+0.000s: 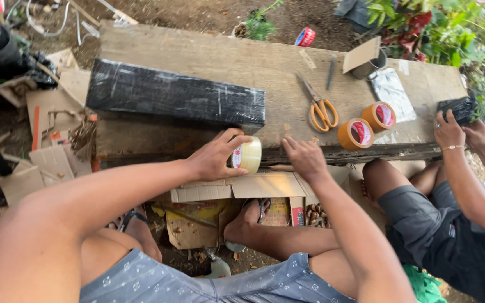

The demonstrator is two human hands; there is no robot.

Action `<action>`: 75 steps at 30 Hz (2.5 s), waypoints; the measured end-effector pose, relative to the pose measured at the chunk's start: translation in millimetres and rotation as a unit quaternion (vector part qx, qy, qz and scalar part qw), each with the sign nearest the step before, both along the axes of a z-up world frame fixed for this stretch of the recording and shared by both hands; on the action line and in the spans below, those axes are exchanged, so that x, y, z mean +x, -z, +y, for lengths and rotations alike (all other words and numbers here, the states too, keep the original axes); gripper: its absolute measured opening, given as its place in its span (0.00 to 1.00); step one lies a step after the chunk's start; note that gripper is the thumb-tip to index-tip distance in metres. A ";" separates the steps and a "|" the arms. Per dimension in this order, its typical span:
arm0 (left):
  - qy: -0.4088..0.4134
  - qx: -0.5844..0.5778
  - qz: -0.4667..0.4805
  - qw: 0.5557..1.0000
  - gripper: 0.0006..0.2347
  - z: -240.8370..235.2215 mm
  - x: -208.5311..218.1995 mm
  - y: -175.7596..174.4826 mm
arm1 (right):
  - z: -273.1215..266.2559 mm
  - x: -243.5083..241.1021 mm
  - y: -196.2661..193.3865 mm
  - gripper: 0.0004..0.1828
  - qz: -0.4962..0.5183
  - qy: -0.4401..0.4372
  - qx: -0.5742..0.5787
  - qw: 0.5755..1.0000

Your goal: The person wraps a rectangular package with clear packing tape on a wooden workbench. They repeatedly apply tape strips, smooth them down, and rotate the package to cover all sides. A small cardboard label is placed on top and secured with additional tape.

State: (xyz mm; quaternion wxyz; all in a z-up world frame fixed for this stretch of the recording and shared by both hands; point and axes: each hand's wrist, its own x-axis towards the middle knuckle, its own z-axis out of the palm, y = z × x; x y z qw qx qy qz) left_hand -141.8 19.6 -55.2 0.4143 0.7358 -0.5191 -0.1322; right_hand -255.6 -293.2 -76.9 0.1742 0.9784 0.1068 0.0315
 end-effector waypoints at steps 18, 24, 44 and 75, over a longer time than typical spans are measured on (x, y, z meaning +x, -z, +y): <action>0.038 -0.101 0.252 0.962 0.36 -13.5 8.9 3.3 | 105.7 29.1 -136.4 0.09 -0.082 -0.100 0.129 0.983; 0.026 -0.075 0.246 0.966 0.35 -11.0 9.5 0.3 | 79.3 32.1 -99.1 0.11 -0.069 -0.085 0.086 0.990; 0.024 0.043 0.159 0.986 0.41 -26.5 14.1 26.7 | 64.2 116.6 -75.9 0.48 0.021 -0.095 0.216 0.972; -0.321 -0.237 0.471 0.787 0.44 197.4 162.6 -127.4 | 108.7 153.4 -120.8 0.63 0.198 0.008 0.280 0.939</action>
